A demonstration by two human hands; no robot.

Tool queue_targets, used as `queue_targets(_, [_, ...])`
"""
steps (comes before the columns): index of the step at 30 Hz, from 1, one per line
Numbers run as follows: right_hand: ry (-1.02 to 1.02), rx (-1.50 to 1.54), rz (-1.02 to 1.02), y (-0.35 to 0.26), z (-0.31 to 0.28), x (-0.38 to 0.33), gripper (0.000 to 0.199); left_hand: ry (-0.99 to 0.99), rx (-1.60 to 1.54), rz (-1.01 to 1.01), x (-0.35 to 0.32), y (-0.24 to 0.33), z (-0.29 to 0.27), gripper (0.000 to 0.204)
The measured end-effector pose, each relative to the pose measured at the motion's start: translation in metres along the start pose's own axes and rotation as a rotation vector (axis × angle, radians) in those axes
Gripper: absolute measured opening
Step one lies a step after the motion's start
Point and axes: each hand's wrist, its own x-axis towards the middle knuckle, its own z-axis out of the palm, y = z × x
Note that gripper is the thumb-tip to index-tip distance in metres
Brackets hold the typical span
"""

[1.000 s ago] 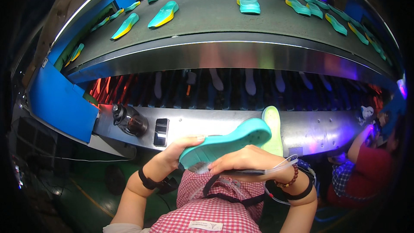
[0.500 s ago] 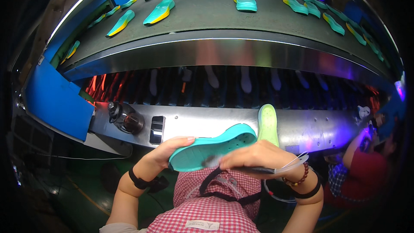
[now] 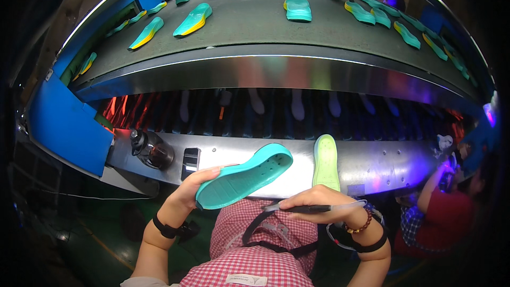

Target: Applying glue or adhesive to shoe soles using a brush at a manufacturing conveyor belt.

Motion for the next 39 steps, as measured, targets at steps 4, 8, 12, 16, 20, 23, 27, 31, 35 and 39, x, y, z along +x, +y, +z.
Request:
queue_targets(4, [0.158, 0.311, 0.077, -0.023, 0.01, 0.019, 0.025, -0.051, 0.026, 0.045, 0.012, -0.012, 0.007, 0.051])
queue_targets(8, [0.488, 0.523, 0.337, -0.013, 0.034, 0.037, 0.017, -0.064, 0.013, 0.17, 0.027, -0.024, 0.02, 0.054])
queue_targets(12, [0.609, 0.711, 0.31, -0.01, 0.044, 0.045, 0.017, 0.027, 0.02, 0.246, 0.028, -0.03, 0.026, 0.056])
queue_targets(16, [0.674, 0.707, 0.31, -0.004, 0.053, 0.047, 0.016, 0.096, 0.024, 0.27, 0.029, -0.035, 0.027, 0.055])
queue_targets(20, [0.693, 0.661, 0.303, -0.001, 0.054, 0.047, 0.015, 0.146, 0.035, 0.274, 0.031, -0.04, 0.025, 0.058])
queue_targets(23, [0.69, 0.625, 0.336, -0.001, 0.052, 0.05, 0.015, 0.15, 0.045, 0.277, 0.034, -0.044, 0.023, 0.058])
queue_targets(27, [0.659, 0.61, 0.355, -0.001, 0.047, 0.051, 0.015, 0.167, 0.093, 0.285, 0.035, -0.046, 0.021, 0.058])
queue_targets(31, [0.63, 0.615, 0.414, -0.003, 0.042, 0.053, 0.016, 0.152, 0.138, 0.248, 0.033, -0.043, 0.024, 0.057])
queue_targets(35, [0.636, 0.621, 0.418, -0.004, 0.041, 0.054, 0.016, 0.163, 0.185, 0.236, 0.031, -0.043, 0.026, 0.057])
queue_targets(39, [0.636, 0.597, 0.413, 0.0, 0.043, 0.052, 0.017, 0.185, 0.189, 0.22, 0.029, -0.044, 0.027, 0.057])
